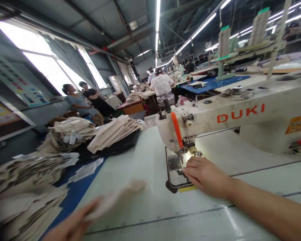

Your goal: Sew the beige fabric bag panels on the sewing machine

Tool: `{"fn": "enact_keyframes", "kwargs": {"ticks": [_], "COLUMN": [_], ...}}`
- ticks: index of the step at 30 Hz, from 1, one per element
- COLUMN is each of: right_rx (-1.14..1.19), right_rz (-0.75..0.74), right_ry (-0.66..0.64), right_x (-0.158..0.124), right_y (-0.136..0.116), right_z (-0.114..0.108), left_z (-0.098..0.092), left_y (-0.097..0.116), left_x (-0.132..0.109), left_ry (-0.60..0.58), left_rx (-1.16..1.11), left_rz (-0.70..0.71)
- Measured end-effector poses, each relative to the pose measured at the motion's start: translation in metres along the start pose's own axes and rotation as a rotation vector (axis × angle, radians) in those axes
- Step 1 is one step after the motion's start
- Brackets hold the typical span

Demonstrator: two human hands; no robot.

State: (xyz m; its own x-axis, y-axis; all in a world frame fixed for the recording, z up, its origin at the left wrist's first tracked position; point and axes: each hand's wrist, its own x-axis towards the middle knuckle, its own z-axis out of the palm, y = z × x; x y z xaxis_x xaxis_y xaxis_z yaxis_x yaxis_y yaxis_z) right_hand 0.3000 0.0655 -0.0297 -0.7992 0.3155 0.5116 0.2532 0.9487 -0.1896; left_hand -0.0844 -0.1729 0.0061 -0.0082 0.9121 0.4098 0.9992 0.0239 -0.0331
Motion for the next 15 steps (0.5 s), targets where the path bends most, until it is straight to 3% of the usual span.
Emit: {"fn": "enact_keyframes", "kwargs": {"ticks": [2,3,5,7,10,15], "right_rx": [0.004,0.009,0.019,0.024,-0.001,-0.095], "right_rz": [0.008,0.011,0.017,0.029,0.023,-0.037], "right_ry": [-0.009,-0.01,-0.007,-0.005,0.022,0.093], "right_x": [0.0,0.001,0.001,0.002,0.002,0.006], "right_y": [0.0,0.0,0.0,0.0,0.0,0.002], "right_z": [0.0,0.0,0.001,0.001,0.004,0.004], "left_z": [-0.04,-0.059,-0.083,-0.085,-0.049,0.031], "left_y": [-0.029,-0.04,-0.055,-0.064,-0.075,-0.09], "left_x": [0.066,0.103,0.173,0.229,0.275,0.289], "left_ry": [0.13,0.201,0.343,0.355,0.254,0.062], "left_rx": [0.071,0.107,0.125,0.12,0.082,0.034], "left_rz": [-0.364,-0.463,-0.496,-0.468,-0.449,-0.526]}}
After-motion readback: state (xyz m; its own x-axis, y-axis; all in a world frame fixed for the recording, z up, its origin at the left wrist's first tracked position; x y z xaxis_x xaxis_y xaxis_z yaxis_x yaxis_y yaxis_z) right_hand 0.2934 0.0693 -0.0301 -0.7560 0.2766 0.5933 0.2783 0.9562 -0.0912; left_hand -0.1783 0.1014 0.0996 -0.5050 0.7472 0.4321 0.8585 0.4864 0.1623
